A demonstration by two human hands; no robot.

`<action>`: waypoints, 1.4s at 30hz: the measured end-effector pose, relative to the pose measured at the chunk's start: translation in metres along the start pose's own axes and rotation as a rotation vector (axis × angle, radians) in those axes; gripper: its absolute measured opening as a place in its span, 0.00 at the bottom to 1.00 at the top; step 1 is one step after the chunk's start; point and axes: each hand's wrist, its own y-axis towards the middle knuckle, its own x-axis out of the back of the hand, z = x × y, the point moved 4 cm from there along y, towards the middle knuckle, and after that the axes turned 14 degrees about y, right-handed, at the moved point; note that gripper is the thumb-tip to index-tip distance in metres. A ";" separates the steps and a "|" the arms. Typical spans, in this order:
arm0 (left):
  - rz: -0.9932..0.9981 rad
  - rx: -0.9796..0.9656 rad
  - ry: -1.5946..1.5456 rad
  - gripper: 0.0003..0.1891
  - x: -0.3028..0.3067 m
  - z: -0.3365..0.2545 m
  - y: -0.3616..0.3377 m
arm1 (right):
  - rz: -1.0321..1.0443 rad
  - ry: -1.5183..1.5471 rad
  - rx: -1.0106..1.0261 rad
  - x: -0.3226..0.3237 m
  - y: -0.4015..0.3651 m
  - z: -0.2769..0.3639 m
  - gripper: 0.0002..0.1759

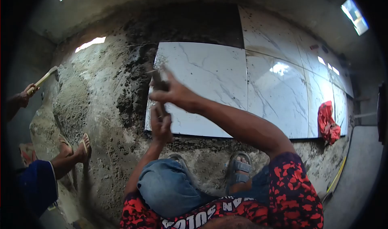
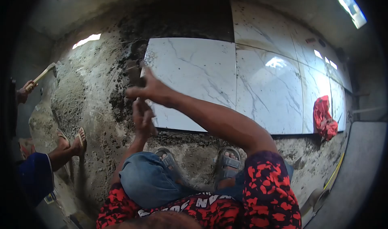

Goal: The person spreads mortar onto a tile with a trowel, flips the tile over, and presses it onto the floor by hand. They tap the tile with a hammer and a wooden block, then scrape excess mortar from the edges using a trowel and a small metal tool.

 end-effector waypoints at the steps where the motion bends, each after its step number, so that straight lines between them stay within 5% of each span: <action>1: 0.072 -0.060 0.074 0.20 -0.021 -0.002 0.012 | -0.042 0.155 0.028 0.008 -0.005 0.023 0.67; 3: 0.162 -0.122 0.178 0.17 -0.052 -0.005 0.035 | -0.089 0.247 0.095 0.038 -0.014 0.034 0.61; 5: 0.055 -0.540 0.448 0.22 -0.071 -0.030 0.056 | -0.113 0.341 0.144 0.052 -0.024 0.051 0.47; 7: 0.216 -0.438 0.350 0.24 -0.082 -0.031 0.074 | -0.243 0.338 0.182 0.064 -0.020 0.065 0.36; 10: 0.257 -0.541 0.411 0.28 -0.074 0.004 0.126 | -0.309 0.155 0.369 0.081 -0.001 0.088 0.32; 14: 0.168 -0.292 0.990 0.34 -0.049 0.072 0.182 | -0.255 0.069 0.612 0.095 0.048 0.128 0.29; 16: 0.482 0.056 1.437 0.45 -0.038 0.097 0.184 | -0.229 0.074 0.651 0.095 0.076 0.140 0.27; 19: 0.524 0.123 1.404 0.52 -0.040 0.108 0.185 | -0.234 0.148 0.701 0.086 0.125 0.151 0.22; 21: 0.552 0.127 1.449 0.53 -0.041 0.104 0.187 | -0.203 0.058 0.954 0.080 0.149 0.152 0.26; 22: 0.563 0.135 1.434 0.53 -0.042 0.104 0.188 | -0.191 -0.089 0.925 0.077 0.157 0.152 0.28; 23: 0.577 0.141 1.418 0.53 -0.043 0.105 0.189 | -0.271 0.012 1.111 0.075 0.175 0.139 0.23; 25: 0.567 0.121 1.413 0.54 -0.043 0.102 0.188 | -0.291 -0.178 0.886 0.116 0.203 0.112 0.20; 27: 0.555 0.104 1.408 0.54 -0.043 0.106 0.188 | -0.252 0.035 0.889 0.124 0.221 0.069 0.19; 29: 0.563 0.108 1.412 0.55 -0.044 0.104 0.186 | -0.423 0.081 0.692 0.144 0.240 0.033 0.18; 36: 0.557 0.058 1.438 0.55 -0.043 0.101 0.188 | -0.338 0.117 0.842 0.134 0.234 0.057 0.17; 39: 0.598 0.079 1.441 0.54 -0.044 0.096 0.189 | -0.198 -0.404 0.953 0.139 0.245 0.042 0.16; 40: 0.601 0.073 1.441 0.54 -0.044 0.093 0.189 | -0.258 -0.076 0.651 0.146 0.257 0.018 0.16; 42: 0.622 0.049 1.437 0.54 -0.042 0.086 0.188 | -0.242 -0.048 0.654 0.136 0.267 0.027 0.16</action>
